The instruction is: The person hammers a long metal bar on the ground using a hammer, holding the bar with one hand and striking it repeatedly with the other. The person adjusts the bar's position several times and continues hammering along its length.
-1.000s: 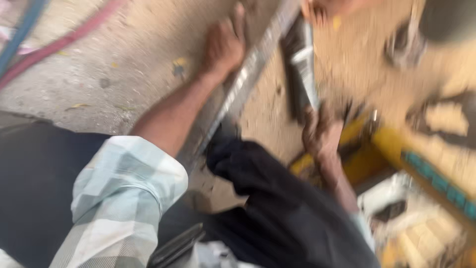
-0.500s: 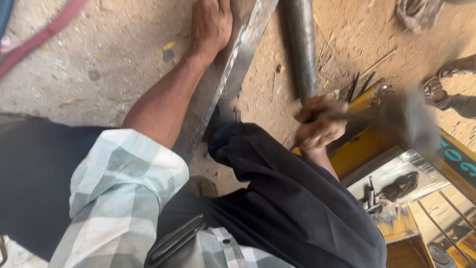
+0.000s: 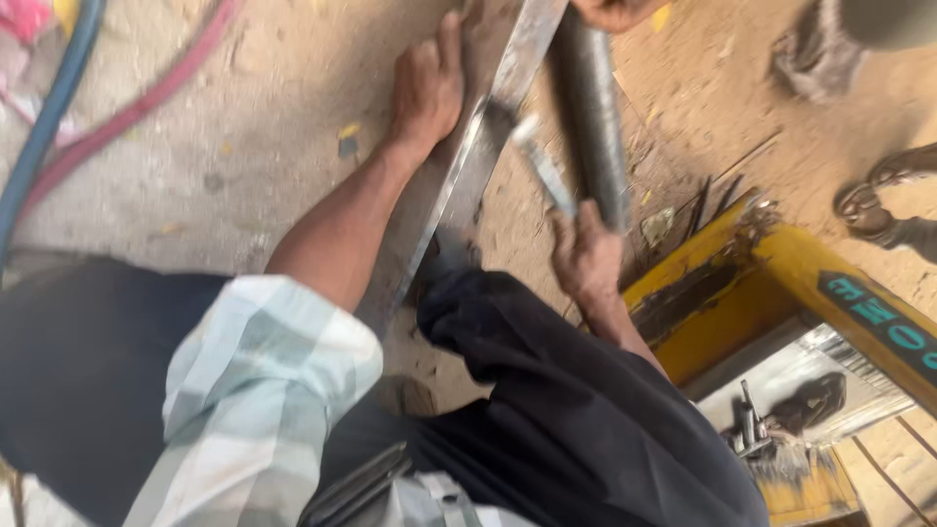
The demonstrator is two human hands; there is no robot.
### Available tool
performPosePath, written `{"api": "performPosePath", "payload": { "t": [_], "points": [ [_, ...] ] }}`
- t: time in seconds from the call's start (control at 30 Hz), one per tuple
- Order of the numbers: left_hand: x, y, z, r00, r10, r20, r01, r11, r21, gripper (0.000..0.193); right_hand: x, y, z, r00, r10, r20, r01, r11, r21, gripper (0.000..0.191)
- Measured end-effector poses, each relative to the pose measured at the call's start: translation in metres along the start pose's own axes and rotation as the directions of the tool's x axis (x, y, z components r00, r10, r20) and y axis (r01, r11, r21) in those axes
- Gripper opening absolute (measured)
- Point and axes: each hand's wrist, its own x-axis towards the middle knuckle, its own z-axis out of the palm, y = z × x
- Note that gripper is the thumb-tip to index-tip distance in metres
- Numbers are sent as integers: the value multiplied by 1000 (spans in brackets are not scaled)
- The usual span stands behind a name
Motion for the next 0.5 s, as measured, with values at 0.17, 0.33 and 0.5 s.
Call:
{"api": "performPosePath", "payload": {
  "t": [0.17,0.33,0.5],
  "points": [
    [-1,-2,-1,922,-227,314,305,926,-224,34,-8,6,4,861,289,419,-431,851,299,38],
    [5,8,-8,983,159,95,-164,985,44,28,-7,5,2,939,301,167,-334,915,229,42],
    [8,19,-22,981,-148,128,178,949,-260,51,1,-8,-8,857,206,473,-361,894,266,38]
  ]
}}
